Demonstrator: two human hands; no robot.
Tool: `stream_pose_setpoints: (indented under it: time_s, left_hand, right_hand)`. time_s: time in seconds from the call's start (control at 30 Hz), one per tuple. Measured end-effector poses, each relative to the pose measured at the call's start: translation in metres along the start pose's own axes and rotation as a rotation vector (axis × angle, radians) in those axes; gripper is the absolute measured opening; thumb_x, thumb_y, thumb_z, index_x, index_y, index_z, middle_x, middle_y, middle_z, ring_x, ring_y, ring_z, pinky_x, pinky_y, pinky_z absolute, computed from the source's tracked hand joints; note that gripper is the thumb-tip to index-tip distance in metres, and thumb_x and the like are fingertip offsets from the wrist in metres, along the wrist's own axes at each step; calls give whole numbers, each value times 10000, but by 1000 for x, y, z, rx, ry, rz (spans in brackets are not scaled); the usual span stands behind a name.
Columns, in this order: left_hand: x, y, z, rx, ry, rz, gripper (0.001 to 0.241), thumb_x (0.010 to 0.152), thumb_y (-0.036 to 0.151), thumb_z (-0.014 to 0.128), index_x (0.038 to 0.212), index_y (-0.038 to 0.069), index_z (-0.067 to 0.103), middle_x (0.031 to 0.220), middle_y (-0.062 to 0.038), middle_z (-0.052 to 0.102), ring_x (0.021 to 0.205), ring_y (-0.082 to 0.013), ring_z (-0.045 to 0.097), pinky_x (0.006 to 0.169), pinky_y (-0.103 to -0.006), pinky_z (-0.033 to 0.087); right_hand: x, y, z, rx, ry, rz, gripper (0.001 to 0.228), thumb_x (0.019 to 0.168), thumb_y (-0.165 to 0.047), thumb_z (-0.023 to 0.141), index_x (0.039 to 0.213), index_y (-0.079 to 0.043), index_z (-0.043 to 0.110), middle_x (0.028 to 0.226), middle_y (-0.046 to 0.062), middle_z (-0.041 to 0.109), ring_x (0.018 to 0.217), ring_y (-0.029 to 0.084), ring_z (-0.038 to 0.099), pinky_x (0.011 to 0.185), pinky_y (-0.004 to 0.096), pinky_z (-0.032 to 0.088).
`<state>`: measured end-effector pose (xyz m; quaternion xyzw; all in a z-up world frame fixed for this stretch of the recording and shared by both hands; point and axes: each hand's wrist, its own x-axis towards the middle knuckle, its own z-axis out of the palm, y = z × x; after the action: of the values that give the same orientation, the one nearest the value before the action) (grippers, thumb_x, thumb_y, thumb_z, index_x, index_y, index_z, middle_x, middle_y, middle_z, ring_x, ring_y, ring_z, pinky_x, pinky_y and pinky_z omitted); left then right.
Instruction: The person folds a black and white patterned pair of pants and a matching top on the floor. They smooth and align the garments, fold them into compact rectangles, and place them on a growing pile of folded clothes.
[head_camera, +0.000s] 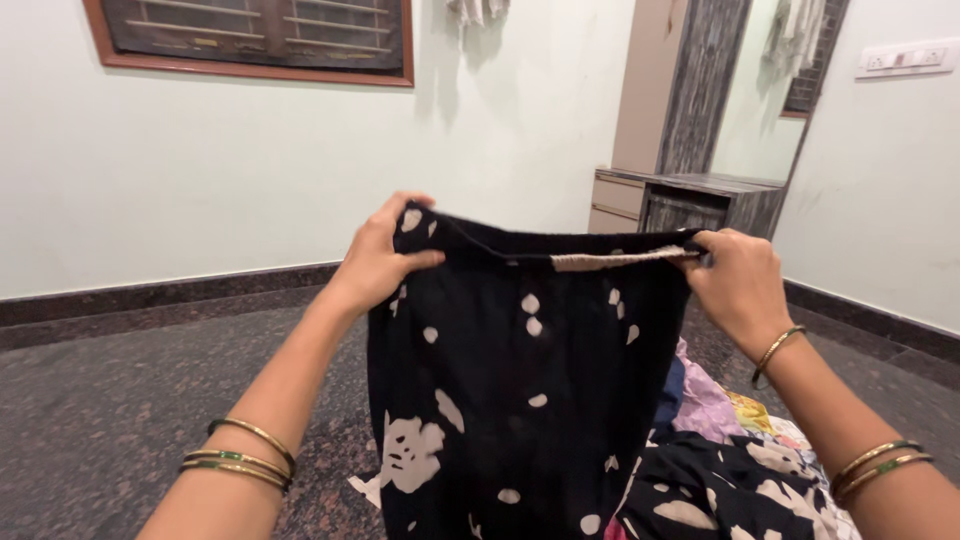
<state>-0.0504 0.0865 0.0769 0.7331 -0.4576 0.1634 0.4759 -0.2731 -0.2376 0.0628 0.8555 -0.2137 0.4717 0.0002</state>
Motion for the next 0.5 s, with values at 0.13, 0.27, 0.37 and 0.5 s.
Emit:
stream_pose_setpoints:
  time_s: [0.13, 0.27, 0.37, 0.5]
  left_hand:
    - [-11, 16, -21, 375, 370, 30, 621, 828, 171, 843, 1368, 161, 538, 1065, -137, 708, 948, -360, 710, 760, -482, 550]
    - [-48, 16, -76, 793, 472, 9, 408, 800, 107, 809, 1162, 100, 622, 1211, -130, 669, 956, -395, 698, 712, -500, 562]
    - [-78, 13, -116, 1023, 534, -128, 167, 930, 96, 697, 1091, 130, 671, 1211, -86, 675, 1041, -336, 713, 744, -467, 583]
    - [-87, 17, -177, 190, 541, -658, 351, 1044, 211, 465, 1371, 196, 592, 1319, -152, 661, 1144, -405, 657, 884, -517, 562]
  right_hand:
    - [7, -46, 3, 631, -118, 378, 189, 1002, -125, 625, 1062, 4, 749, 811, 208, 752, 684, 268, 750, 599, 376, 598]
    - [12, -106, 3, 1278, -3, 284, 224, 961, -45, 521, 1057, 23, 712, 868, 43, 780, 749, 126, 777, 671, 277, 647]
    - [7, -148, -2, 851, 220, 46, 236, 1011, -40, 601, 1209, 41, 701, 852, 157, 744, 702, 290, 710, 641, 399, 503]
    - [17, -200, -12, 773, 142, -223, 470, 916, -52, 665, 1326, 62, 466, 1037, 278, 669, 958, 391, 662, 857, 459, 502]
